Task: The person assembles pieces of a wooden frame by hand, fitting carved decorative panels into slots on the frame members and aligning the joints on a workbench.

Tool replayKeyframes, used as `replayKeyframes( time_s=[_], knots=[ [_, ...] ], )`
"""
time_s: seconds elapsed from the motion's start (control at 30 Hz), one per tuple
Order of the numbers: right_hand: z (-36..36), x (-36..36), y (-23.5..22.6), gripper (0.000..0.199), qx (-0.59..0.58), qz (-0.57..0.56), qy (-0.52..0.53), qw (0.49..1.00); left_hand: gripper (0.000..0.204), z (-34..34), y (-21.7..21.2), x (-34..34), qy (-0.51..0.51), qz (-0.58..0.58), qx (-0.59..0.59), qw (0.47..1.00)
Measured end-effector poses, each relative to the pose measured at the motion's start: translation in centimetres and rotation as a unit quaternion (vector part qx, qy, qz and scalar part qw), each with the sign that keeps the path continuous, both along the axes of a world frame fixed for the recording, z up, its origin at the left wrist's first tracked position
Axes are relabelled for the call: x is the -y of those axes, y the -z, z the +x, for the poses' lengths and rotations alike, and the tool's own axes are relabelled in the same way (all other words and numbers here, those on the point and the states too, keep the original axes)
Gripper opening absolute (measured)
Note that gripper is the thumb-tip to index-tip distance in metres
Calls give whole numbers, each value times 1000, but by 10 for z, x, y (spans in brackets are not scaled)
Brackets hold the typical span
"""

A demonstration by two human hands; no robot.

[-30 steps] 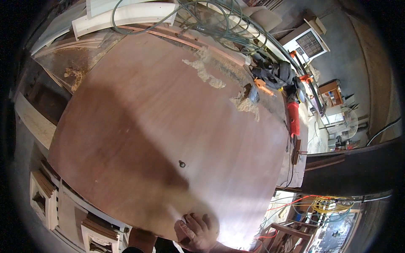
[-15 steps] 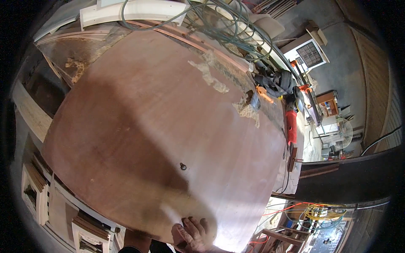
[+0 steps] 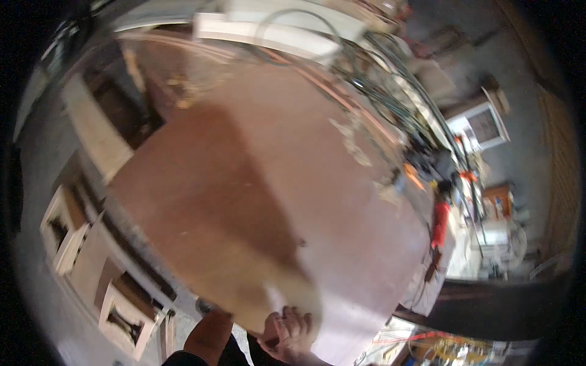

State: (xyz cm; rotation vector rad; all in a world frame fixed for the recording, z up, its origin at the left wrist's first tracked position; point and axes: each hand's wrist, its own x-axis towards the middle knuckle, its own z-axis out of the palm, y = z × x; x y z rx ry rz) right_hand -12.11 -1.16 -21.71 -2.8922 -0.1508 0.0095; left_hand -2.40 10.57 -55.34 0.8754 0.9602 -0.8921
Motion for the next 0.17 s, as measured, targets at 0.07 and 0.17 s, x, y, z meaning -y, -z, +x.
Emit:
replayKeyframes(
  time_s=[0.07,0.17],
  knots=[
    [-1,0,-1,102,-28,-20,-43,998,19,-47,-17,-50,4,12,-38,999],
    [-18,-5,13,97,55,3,-59,997,18,-161,-71,-139,-113,76,-82,987]
  ],
)
